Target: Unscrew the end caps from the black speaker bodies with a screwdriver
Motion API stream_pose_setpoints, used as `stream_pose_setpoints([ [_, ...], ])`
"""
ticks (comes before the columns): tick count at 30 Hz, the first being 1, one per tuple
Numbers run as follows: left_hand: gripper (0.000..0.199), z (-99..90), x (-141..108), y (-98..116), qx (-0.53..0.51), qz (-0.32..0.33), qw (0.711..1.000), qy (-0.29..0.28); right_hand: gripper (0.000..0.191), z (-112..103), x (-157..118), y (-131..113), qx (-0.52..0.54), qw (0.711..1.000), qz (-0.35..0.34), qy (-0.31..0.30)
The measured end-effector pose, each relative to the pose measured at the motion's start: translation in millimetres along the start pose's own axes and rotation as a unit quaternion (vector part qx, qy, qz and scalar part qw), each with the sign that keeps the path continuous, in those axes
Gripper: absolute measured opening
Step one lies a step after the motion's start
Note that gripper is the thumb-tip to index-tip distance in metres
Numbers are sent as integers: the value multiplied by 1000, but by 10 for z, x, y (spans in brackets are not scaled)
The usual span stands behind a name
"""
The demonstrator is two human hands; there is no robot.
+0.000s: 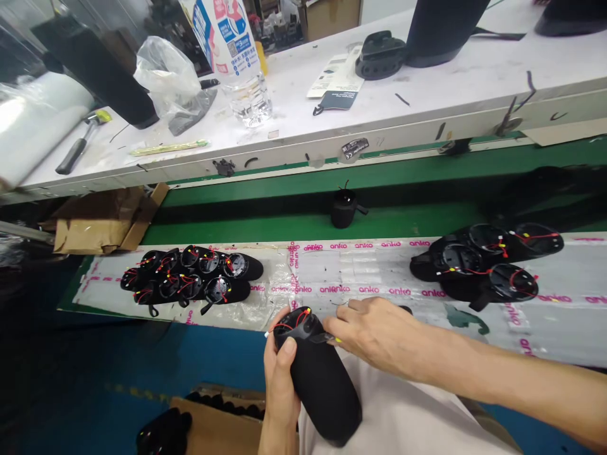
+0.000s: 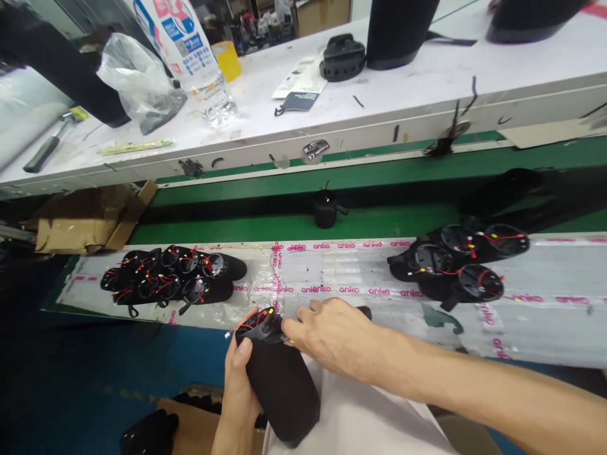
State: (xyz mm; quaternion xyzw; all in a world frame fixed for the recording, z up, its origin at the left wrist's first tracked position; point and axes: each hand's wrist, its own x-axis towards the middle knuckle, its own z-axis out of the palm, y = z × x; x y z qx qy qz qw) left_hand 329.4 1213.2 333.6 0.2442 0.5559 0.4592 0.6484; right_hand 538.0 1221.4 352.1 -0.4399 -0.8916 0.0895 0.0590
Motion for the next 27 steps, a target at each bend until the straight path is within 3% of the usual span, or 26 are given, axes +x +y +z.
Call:
stream_pose_setpoints([
  [7, 78, 11, 45, 24, 6, -9, 999, -41, 20, -98, -6, 147, -36, 998, -54, -27],
  [13, 73, -20, 115, 12, 19, -10, 997, -72, 13, -119, -12, 223, -32, 997, -54, -34],
  [16, 75, -14, 121, 0, 39, -11, 996, -74, 13, -100, -21, 257, -33, 995, -85, -30],
  [19, 80, 2, 91, -16, 64, -5, 996, -64, 11, -83, -12, 275, -46, 994, -97, -22],
  [23, 103, 7, 53, -28, 122, 16, 989, -80, 11, -101, 12, 268, -60, 993, -97, -26],
  [27, 92, 15, 46, -20, 195, 56, 977, -71, 10, -138, 20, 265, -69, 990, -108, -57],
])
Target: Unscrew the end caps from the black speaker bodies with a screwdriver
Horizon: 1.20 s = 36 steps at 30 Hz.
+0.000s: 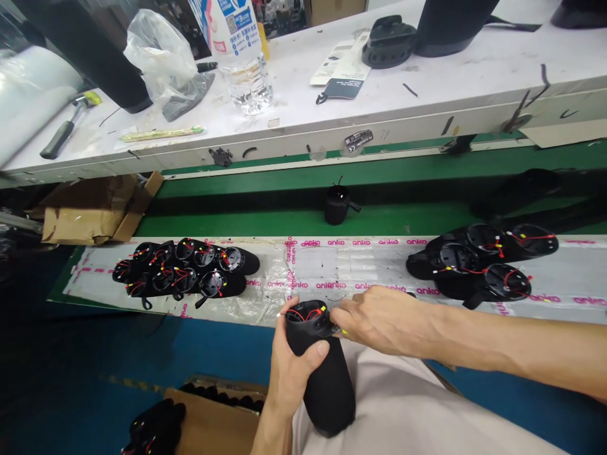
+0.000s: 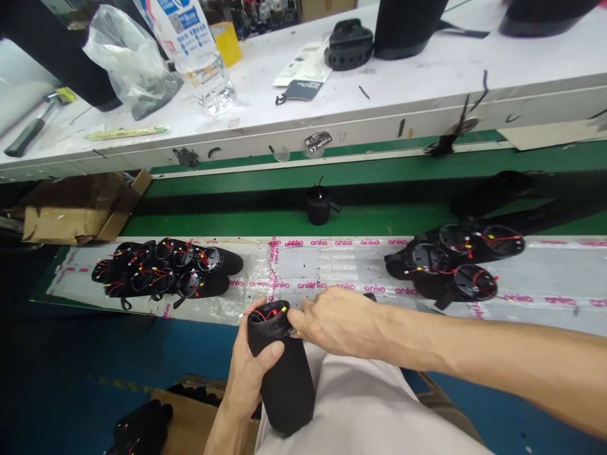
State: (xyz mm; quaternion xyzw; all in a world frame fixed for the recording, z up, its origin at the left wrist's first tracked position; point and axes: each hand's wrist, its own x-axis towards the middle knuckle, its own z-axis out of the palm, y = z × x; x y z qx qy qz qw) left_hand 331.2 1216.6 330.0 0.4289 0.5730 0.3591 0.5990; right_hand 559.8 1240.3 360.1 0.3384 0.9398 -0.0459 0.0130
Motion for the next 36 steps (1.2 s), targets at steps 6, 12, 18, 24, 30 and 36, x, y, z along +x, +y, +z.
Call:
stream_pose_setpoints([
  [6, 84, 58, -31, 35, 36, 18, 999, 17, 10, 49, -21, -11, 21, 1000, 13, 1],
  [12, 84, 74, -27, -9, 23, 6, 999, 25, 17, 62, 7, 16, 37, 999, 4, -27],
  [18, 90, 9, 30, -102, -41, -12, 999, -10, 26, 143, 36, 147, 113, 993, -17, -21],
  [24, 95, -23, 63, -119, -101, -34, 994, -23, 29, 210, -16, 200, 143, 989, -21, -1],
  [30, 92, -33, 52, -97, -40, -13, 998, -36, 21, 68, -12, 59, 144, 989, 34, 4],
  [36, 93, -42, 41, -39, 12, 10, 999, -41, 24, -9, 27, 25, 87, 996, 16, 17],
])
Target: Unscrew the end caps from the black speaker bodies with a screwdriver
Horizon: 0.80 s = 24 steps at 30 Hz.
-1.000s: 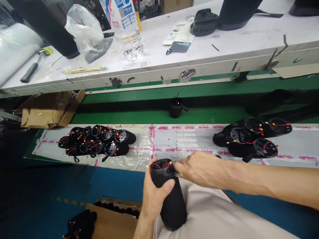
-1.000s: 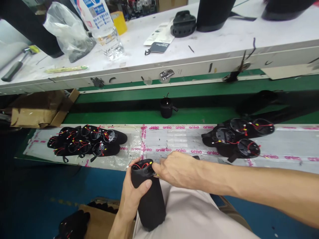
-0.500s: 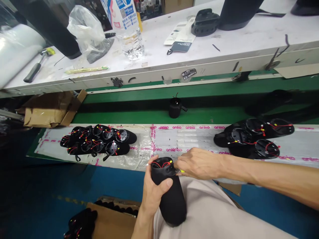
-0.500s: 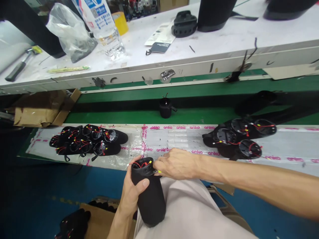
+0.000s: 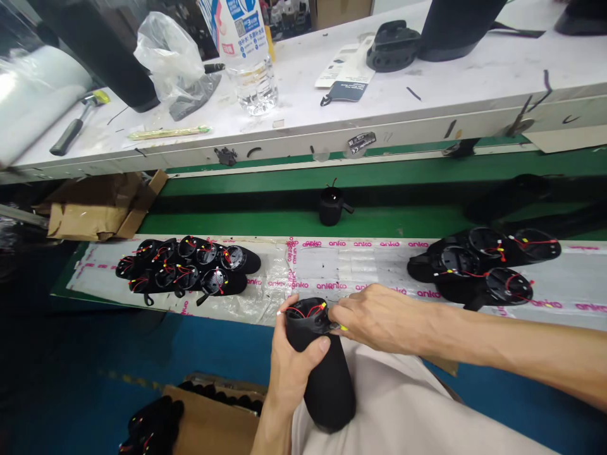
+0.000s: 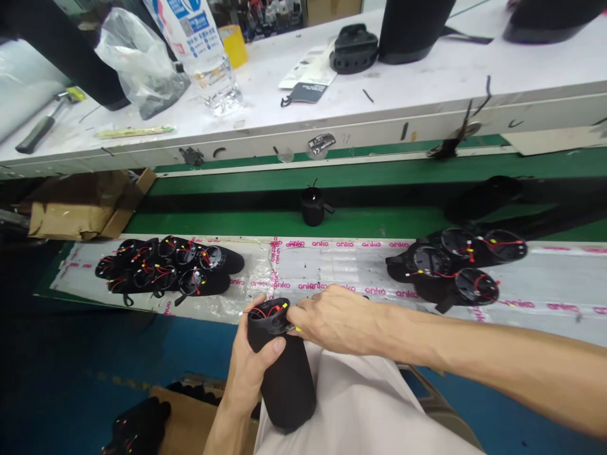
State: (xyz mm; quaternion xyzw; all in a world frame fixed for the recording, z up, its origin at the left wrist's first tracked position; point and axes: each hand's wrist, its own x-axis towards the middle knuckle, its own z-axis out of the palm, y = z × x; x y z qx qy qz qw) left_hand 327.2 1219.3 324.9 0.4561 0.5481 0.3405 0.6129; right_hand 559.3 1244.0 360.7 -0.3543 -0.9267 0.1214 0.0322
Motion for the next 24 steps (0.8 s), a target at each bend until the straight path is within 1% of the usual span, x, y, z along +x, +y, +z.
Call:
stream_pose_setpoints([
  [5, 93, -2, -8, 4, 25, 1, 1000, -2, 23, 8, -21, 31, -27, 999, -23, 24],
  [8, 92, 1, -16, 1, 31, 4, 999, 4, 23, 16, -31, 32, -52, 998, -35, 24],
  [15, 93, 14, -34, 11, 38, -2, 999, 14, 15, 23, -44, 17, -75, 996, -37, -11],
  [18, 92, 43, -43, 54, 41, -10, 999, 31, 11, -3, -49, -1, -75, 997, -27, -21],
  [21, 90, 84, -62, 107, 54, -15, 997, 62, 19, -39, -58, -44, -92, 995, -20, -42],
  [24, 87, 126, -85, 143, 68, -18, 994, 85, 26, -37, -80, -104, -95, 993, 8, -62],
])
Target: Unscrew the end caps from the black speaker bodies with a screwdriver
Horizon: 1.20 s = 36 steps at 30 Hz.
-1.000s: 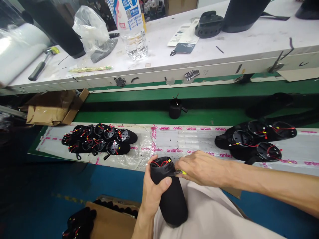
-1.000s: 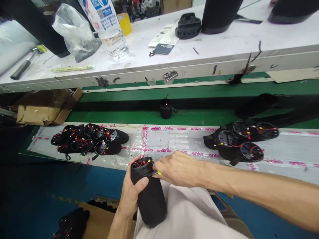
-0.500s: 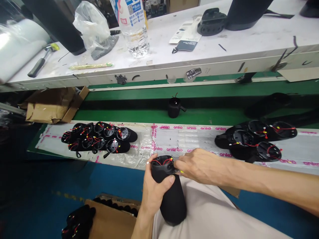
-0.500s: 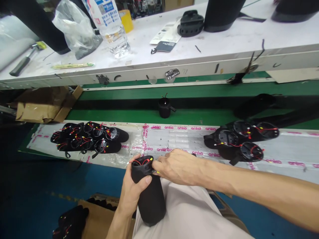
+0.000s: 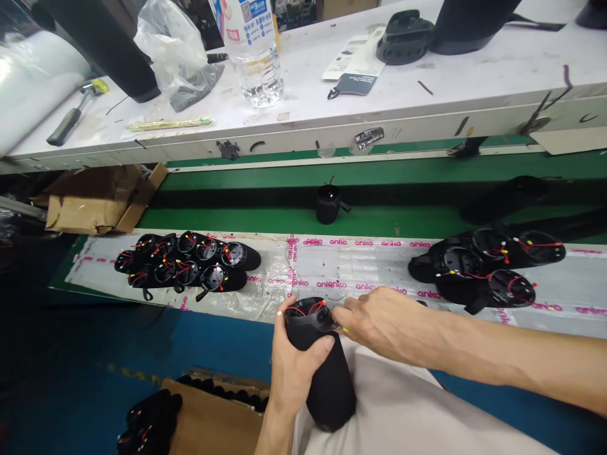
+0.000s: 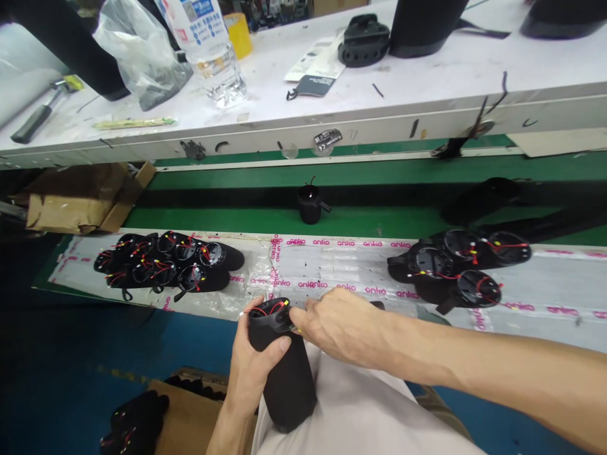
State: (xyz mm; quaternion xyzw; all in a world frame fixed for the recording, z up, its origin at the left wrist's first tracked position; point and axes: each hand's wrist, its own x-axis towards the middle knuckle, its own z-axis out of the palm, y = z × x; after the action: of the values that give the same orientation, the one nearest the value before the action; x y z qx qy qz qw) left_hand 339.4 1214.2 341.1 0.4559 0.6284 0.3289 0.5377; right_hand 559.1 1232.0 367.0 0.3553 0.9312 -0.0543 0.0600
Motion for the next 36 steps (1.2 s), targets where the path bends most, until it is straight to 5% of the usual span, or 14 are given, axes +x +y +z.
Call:
stream_pose_setpoints([
  [10, 78, 76, -39, 53, 56, -6, 997, 52, 30, 86, -52, -91, -8, 999, 38, 13],
  [26, 75, 14, -26, -34, 20, 32, 999, 18, 17, -117, 115, -40, 15, 999, -18, -48],
  [32, 81, -31, 24, -139, -7, 27, 1000, 8, 8, -49, 149, 18, 60, 998, -26, -9],
  [36, 90, -40, 73, -216, -102, 15, 994, -24, 20, -26, 123, 103, 81, 996, 9, 25],
])
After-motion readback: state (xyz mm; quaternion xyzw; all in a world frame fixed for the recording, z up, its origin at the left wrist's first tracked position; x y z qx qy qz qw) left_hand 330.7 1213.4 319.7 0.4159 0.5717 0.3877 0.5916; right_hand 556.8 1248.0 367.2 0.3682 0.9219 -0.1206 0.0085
